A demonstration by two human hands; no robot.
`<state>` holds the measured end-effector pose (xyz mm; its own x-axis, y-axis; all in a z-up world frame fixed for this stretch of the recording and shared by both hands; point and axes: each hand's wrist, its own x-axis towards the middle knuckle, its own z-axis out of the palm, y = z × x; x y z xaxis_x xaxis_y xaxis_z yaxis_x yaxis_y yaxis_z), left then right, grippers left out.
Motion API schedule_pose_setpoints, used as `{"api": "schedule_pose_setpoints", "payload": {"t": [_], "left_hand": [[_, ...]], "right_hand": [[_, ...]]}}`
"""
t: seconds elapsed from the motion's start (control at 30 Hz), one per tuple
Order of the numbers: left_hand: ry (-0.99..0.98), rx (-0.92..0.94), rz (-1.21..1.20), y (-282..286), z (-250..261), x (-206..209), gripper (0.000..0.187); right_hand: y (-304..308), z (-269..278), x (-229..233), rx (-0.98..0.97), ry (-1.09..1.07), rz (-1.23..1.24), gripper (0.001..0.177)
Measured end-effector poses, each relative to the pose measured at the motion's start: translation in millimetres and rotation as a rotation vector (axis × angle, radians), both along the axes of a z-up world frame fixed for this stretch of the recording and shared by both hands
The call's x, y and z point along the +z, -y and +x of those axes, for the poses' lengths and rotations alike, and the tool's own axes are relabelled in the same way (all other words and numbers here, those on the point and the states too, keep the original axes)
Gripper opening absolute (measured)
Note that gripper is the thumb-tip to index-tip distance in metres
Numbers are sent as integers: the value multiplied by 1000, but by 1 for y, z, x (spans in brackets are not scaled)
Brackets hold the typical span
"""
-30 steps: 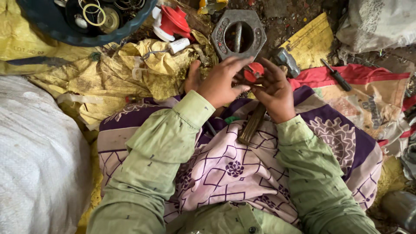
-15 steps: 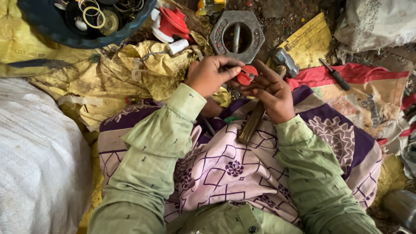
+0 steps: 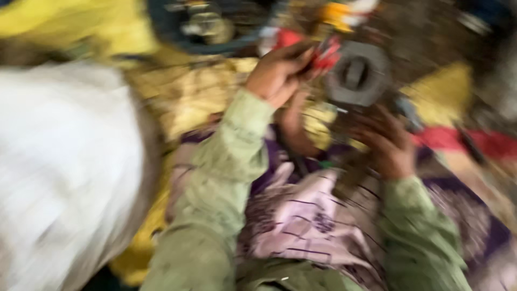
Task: The person sits on the floor and uses a hammer to strike and separate components of small mechanical parts, including blue and white plastic housings and metal rings. They repeatedly position the parts on a metal anvil-like tool and strike them to break them apart, then set the separated pieces aside.
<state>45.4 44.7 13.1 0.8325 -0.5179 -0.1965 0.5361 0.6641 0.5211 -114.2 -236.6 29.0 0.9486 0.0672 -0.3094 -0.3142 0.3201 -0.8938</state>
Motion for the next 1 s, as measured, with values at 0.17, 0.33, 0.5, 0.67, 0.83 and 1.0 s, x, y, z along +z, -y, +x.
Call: {"api": "schedule_pose_setpoints", "payload": {"t": [0.17, 0.33, 0.5, 0.67, 0.83, 1.0], "left_hand": [[350, 523, -363, -88, 38, 65, 9], [136, 883, -351, -120, 19, 57, 23], [88, 471, -68, -29, 10, 15, 21], [485, 299, 745, 41, -24, 7, 16], [935, 239, 1365, 44, -29, 0, 15], [1163, -19, 1553, 66, -42, -12, 25]], "right_hand": [[-1, -4, 3, -25, 32, 11, 69], [-2, 1, -9, -26, 31, 4, 66], [6, -7, -14, -106, 77, -192, 57], [29, -7, -42, -494, -6, -177, 23], [33, -6, -56, -460, 149, -360, 16], [30, -6, -52, -488, 104, -355, 24]]}}
